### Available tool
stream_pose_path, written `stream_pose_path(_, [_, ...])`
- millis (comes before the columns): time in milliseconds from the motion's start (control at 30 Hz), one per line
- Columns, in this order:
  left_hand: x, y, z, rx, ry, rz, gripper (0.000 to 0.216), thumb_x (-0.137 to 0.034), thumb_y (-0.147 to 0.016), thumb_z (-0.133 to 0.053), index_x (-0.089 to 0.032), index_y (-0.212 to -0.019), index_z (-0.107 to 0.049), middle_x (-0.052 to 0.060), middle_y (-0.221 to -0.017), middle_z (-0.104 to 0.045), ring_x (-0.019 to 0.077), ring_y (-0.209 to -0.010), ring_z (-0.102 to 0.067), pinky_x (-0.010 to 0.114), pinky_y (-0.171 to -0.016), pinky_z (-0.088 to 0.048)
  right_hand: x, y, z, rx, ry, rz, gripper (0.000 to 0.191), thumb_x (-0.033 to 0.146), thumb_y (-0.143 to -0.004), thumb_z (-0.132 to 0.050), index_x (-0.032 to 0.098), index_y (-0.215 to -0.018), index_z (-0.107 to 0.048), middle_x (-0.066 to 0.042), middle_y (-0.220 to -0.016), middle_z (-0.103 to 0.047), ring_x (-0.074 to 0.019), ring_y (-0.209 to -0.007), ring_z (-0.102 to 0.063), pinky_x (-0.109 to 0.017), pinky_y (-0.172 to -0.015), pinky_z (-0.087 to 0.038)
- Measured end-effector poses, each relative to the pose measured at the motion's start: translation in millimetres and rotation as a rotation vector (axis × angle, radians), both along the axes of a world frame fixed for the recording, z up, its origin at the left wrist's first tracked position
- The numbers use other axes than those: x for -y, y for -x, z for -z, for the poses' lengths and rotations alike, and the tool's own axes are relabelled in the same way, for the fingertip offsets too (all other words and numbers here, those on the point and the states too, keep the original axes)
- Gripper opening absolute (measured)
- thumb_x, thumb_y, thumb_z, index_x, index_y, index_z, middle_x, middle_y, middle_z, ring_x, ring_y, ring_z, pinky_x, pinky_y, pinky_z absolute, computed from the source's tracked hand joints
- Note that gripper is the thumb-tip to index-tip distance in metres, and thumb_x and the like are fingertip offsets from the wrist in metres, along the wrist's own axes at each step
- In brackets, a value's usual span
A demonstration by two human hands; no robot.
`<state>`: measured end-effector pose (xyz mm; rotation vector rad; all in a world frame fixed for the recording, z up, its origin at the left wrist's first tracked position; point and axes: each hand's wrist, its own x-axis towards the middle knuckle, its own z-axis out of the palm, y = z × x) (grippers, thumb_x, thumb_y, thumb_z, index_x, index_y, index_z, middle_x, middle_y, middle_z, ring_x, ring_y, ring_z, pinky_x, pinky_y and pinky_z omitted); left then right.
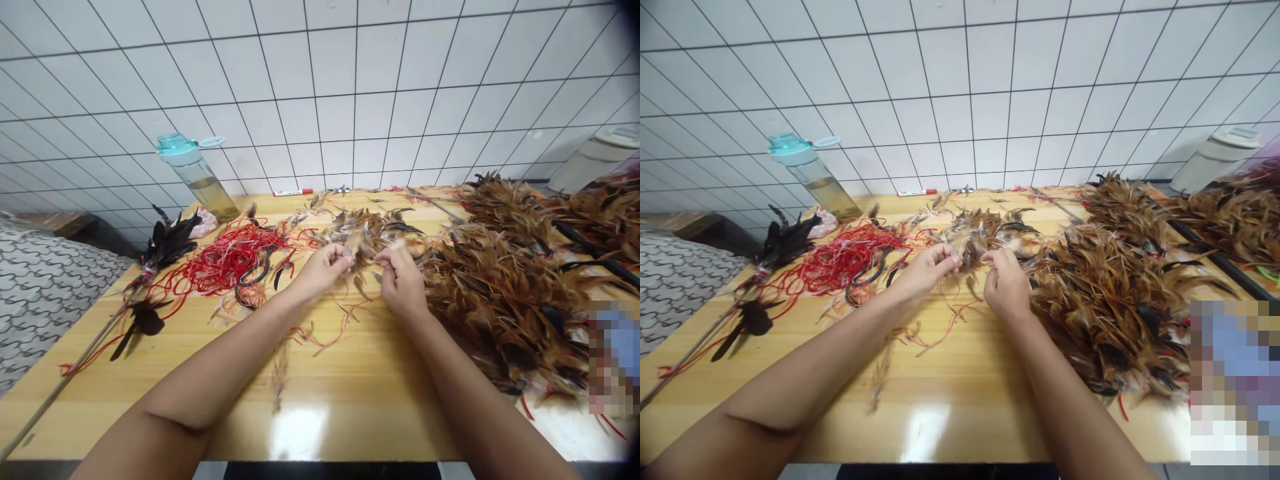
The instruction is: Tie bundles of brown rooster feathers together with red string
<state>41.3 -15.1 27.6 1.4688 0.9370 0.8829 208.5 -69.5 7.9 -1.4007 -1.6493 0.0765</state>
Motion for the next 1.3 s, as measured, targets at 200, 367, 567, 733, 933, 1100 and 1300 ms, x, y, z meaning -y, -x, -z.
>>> stream_pose_path(200, [5, -5, 10.1, 0.369, 0.216, 0.049, 0.027, -0.031, -0.067, -0.072, -0.014, -0.074, -0.052, -0.003, -0.068, -0.053, 0.0054, -0.06, -0.047, 0.019, -0.057, -0.035, 3, 14, 0.1, -0.093, 0.097, -0.141, 0.021, 0.019, -0.084, -0.046, 0.018, -0.094, -0.064, -0.005, -0.079, -0.059, -0.0168, -0.072, -0.056, -0.029, -0.066, -0.045])
stream_pose_path(367, [5, -8, 16.8, 0.389, 0.238, 0.096, 0.028, -0.03, -0.067, -0.075, -0.013, -0.075, -0.054, -0.004, -0.069, -0.053, 0.0041, -0.06, -0.046, 0.018, -0.058, -0.035, -2, 13, 8.1, -0.257, 0.201, -0.186, 0.017, 0.03, -0.083, -0.053, 0.02, -0.086, -0.067, -0.004, -0.078, -0.066, -0.0168, -0.073, -0.06, -0.03, -0.07, -0.047])
stream_pose_path(567, [4, -9, 19.4, 0.391, 0.288, 0.171, 0.031, -0.032, -0.065, -0.077, -0.013, -0.077, -0.054, -0.004, -0.068, -0.052, 0.0039, -0.058, -0.046, 0.017, -0.055, -0.033, -5, 10, 14.4, -0.243, 0.213, -0.196, 0.015, 0.026, -0.083, -0.053, 0.021, -0.075, -0.065, -0.003, -0.074, -0.065, -0.0161, -0.073, -0.059, -0.03, -0.071, -0.047])
stream_pose_path(733, [3, -9, 20.6, 0.365, 0.259, 0.204, 0.036, -0.032, -0.063, -0.078, -0.012, -0.087, -0.061, -0.001, -0.072, -0.06, 0.0051, -0.059, -0.05, 0.019, -0.055, -0.035, 0, 14, 8.2, -0.099, 0.179, -0.185, 0.02, 0.023, -0.085, -0.048, 0.021, -0.071, -0.063, -0.004, -0.073, -0.062, -0.0165, -0.073, -0.057, -0.03, -0.069, -0.044])
stream_pose_path(933, [0, -6, 18.3, 0.509, 0.375, 0.119, 0.029, -0.028, -0.063, -0.078, -0.011, -0.078, -0.059, -0.001, -0.066, -0.058, 0.0044, -0.057, -0.051, 0.017, -0.054, -0.039, -1, 16, 10.7, -0.349, 0.298, -0.205, 0.016, 0.033, -0.082, -0.054, 0.02, -0.079, -0.063, -0.003, -0.074, -0.065, -0.0147, -0.068, -0.057, -0.028, -0.065, -0.046])
stream_pose_path(1100, [0, -4, 15.9, 0.55, 0.511, 0.141, 0.028, -0.025, -0.064, -0.078, -0.01, -0.077, -0.059, -0.001, -0.067, -0.059, 0.0041, -0.057, -0.053, 0.016, -0.054, -0.041, -1, 16, 11.7, -0.379, 0.297, -0.197, 0.015, 0.033, -0.078, -0.058, 0.02, -0.077, -0.064, -0.002, -0.072, -0.065, -0.0144, -0.066, -0.056, -0.028, -0.064, -0.045])
stream_pose_path(1300, [1, -5, 18.5, 0.499, 0.483, 0.164, 0.03, -0.026, -0.062, -0.08, -0.01, -0.075, -0.059, -0.001, -0.066, -0.06, 0.003, -0.055, -0.051, 0.015, -0.051, -0.04, 0, 16, 8.4, -0.341, 0.282, -0.196, 0.015, 0.032, -0.08, -0.056, 0.02, -0.074, -0.064, -0.002, -0.07, -0.064, -0.0141, -0.065, -0.055, -0.027, -0.061, -0.045])
